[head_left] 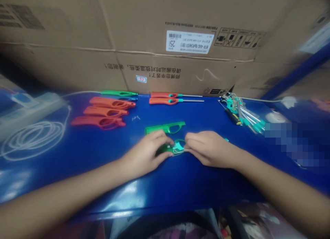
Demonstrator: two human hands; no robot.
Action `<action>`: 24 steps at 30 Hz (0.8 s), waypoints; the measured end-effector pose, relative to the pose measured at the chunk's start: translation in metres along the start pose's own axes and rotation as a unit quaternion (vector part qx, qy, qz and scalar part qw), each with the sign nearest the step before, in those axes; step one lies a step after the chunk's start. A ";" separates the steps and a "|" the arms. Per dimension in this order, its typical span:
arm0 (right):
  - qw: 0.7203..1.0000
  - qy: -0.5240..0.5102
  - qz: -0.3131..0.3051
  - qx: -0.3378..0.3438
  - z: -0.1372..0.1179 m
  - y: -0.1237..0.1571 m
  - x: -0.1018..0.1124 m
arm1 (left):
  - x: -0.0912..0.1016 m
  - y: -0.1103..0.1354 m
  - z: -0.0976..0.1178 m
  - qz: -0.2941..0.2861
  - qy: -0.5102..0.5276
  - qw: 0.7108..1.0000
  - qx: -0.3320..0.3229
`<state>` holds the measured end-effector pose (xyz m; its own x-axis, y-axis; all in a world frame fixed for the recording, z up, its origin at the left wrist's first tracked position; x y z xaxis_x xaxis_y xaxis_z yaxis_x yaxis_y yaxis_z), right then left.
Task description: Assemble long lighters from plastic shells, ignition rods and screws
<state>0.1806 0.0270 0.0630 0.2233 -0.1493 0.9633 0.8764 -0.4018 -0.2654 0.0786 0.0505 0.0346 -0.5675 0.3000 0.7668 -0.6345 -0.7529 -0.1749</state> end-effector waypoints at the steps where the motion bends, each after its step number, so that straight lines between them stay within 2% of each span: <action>1: 1.000 -0.003 -0.003 -0.002 0.001 0.000 -0.001 | 0.000 0.000 0.000 0.000 0.001 1.000 0.000; 13: 0.998 -0.017 -0.053 -0.010 0.003 0.003 -0.011 | -0.001 0.007 0.008 0.013 -0.071 0.996 -0.044; 19: 0.998 -0.013 -0.062 -0.014 0.003 0.003 -0.012 | -0.005 0.009 0.014 0.006 -0.137 0.988 -0.076; 24: 0.998 -0.016 -0.057 -0.025 0.003 0.003 -0.013 | -0.005 0.008 0.014 0.006 -0.137 0.987 -0.080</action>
<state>0.1817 0.0304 0.0502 0.1371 -0.0706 0.9880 0.8753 -0.4584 -0.1542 0.0837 0.0345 0.0380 -0.4268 0.1058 0.8981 -0.7157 -0.6465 -0.2640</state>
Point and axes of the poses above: each hand's wrist, its own y-axis away from the middle knuckle, its own x-axis out of the back of the hand, z = x × y, the point moved 10 cm from there along -y, towards the middle knuckle, and after that the axes turned 1 degree about x, right-handed, at the moved point
